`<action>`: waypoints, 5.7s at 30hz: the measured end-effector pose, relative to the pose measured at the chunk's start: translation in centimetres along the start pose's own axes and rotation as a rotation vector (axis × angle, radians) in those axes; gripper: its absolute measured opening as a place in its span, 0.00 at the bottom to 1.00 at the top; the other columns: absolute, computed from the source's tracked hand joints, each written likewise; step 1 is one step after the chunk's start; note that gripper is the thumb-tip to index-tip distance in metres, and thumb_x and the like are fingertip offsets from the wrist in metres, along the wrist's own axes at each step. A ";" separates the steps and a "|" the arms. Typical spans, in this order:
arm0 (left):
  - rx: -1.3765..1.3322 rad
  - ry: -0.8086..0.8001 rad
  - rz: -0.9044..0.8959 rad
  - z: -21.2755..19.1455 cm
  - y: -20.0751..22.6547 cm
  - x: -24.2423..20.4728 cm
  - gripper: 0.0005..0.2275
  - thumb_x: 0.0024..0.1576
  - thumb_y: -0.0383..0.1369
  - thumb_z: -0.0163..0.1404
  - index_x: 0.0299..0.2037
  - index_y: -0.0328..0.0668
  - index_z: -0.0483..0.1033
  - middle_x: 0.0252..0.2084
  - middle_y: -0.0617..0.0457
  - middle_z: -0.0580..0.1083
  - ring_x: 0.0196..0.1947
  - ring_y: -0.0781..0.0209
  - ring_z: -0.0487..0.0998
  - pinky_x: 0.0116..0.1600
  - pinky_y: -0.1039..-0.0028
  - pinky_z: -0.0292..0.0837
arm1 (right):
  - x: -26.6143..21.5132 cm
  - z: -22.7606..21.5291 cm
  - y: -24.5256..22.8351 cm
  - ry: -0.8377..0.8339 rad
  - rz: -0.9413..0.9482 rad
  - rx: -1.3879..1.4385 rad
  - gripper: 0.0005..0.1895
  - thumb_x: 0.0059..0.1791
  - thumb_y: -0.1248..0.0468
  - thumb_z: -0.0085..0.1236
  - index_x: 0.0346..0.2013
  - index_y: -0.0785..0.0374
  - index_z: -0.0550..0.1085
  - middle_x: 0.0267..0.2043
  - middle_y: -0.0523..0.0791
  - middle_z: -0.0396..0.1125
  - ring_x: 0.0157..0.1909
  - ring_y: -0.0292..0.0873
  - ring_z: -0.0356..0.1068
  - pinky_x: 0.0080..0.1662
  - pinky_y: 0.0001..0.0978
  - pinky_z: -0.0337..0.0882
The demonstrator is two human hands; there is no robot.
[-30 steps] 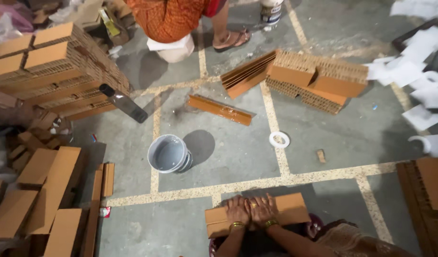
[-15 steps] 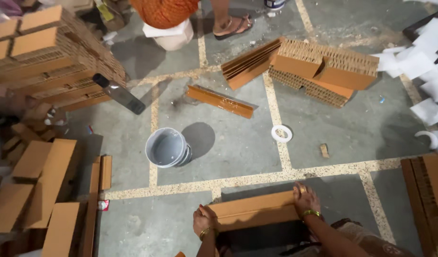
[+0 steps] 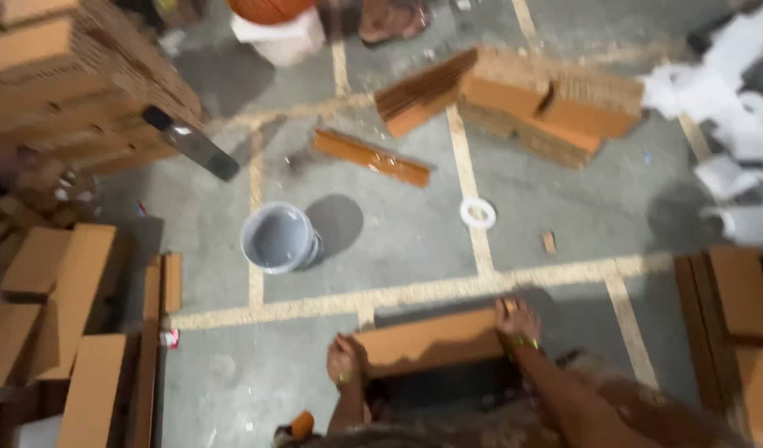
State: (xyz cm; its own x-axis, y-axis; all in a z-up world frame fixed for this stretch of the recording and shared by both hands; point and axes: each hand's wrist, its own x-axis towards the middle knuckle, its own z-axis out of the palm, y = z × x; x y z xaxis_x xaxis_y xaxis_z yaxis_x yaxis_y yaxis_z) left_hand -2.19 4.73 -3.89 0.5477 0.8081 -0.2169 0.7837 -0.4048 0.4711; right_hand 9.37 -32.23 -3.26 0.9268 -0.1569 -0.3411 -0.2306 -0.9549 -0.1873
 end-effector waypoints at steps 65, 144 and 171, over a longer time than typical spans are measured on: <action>0.513 -0.369 0.617 1.2 6.9 -4.7 0.18 0.64 0.45 0.33 0.54 0.60 0.76 0.66 0.47 0.66 0.70 0.51 0.59 0.74 0.47 0.40 | -6.2 1.1 -10.4 0.001 -0.786 -0.205 0.25 0.55 0.53 0.37 0.65 0.60 0.64 0.64 0.51 0.58 0.66 0.51 0.55 0.64 0.63 0.49; 0.259 0.039 0.926 3.9 8.3 -5.2 0.18 0.61 0.44 0.39 0.55 0.46 0.74 0.63 0.38 0.67 0.65 0.40 0.61 0.67 0.41 0.45 | -5.5 2.2 -10.5 0.065 -0.746 -0.126 0.22 0.50 0.50 0.46 0.53 0.54 0.76 0.50 0.46 0.70 0.53 0.51 0.66 0.60 0.56 0.58; -0.131 -0.168 -0.078 -0.6 0.6 -0.2 0.26 0.63 0.53 0.32 0.40 0.45 0.81 0.43 0.40 0.80 0.45 0.36 0.78 0.52 0.53 0.73 | -0.5 -0.6 -0.6 0.006 0.062 0.087 0.29 0.59 0.41 0.32 0.55 0.52 0.77 0.61 0.52 0.68 0.62 0.57 0.68 0.64 0.47 0.68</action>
State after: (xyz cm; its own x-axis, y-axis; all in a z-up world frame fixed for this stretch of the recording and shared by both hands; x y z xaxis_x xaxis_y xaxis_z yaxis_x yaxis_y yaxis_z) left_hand -2.02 4.53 -3.08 0.5368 0.7475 -0.3912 0.7869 -0.2762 0.5518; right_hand 9.20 -31.73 -2.41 0.9119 -0.2165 -0.3488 -0.3119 -0.9178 -0.2457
